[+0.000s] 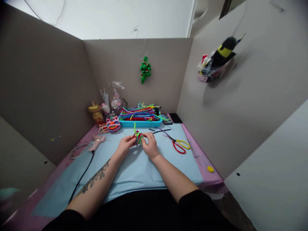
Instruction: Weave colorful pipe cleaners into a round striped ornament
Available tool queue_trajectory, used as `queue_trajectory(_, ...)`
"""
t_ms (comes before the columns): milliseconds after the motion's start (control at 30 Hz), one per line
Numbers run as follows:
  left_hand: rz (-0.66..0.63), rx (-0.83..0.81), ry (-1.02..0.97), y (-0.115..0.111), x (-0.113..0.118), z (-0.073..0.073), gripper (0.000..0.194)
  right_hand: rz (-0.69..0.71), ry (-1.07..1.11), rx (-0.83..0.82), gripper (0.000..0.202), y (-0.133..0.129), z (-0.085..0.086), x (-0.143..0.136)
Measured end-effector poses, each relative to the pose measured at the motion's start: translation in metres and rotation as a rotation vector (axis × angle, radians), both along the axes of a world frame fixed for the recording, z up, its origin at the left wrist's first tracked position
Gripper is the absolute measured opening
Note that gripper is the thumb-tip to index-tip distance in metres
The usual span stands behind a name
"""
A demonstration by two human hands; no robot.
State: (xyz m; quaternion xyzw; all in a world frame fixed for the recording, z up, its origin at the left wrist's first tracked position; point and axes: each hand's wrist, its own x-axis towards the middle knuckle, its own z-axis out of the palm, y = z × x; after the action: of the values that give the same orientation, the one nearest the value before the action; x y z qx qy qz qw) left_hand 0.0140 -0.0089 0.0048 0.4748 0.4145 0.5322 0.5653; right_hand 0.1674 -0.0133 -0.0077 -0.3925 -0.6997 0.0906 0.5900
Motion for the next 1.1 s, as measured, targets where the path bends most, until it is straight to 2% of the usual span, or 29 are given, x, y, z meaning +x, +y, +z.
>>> queue_trajectory(167,-0.019,0.128,0.159,-0.001,0.005,0.000,0.033,0.027,-0.074,0.013,0.022,0.003,-0.003,0.002)
queue_trajectory(300,-0.006,0.169,0.189,-0.003,0.008,0.002,0.028,0.052,-0.178,0.072,0.015,-0.002,-0.002,-0.003)
queue_trajectory(500,-0.055,0.002,-0.030,-0.004,0.005,0.003,0.032,0.054,-0.324,0.125,0.023,-0.010,-0.001,-0.011)
queue_trajectory(700,-0.095,-0.101,-0.155,0.002,-0.001,0.000,0.032,0.047,-0.375,0.144,0.025,-0.017,-0.001,-0.015)
queue_trajectory(967,-0.076,-0.077,-0.119,0.002,-0.001,-0.001,0.043,0.008,-0.519,0.192,0.021,-0.016,0.000,-0.016)
queue_trajectory(1100,-0.095,-0.057,-0.085,0.001,0.000,-0.002,0.044,0.041,-0.572,0.194,0.021,-0.016,-0.001,-0.017)
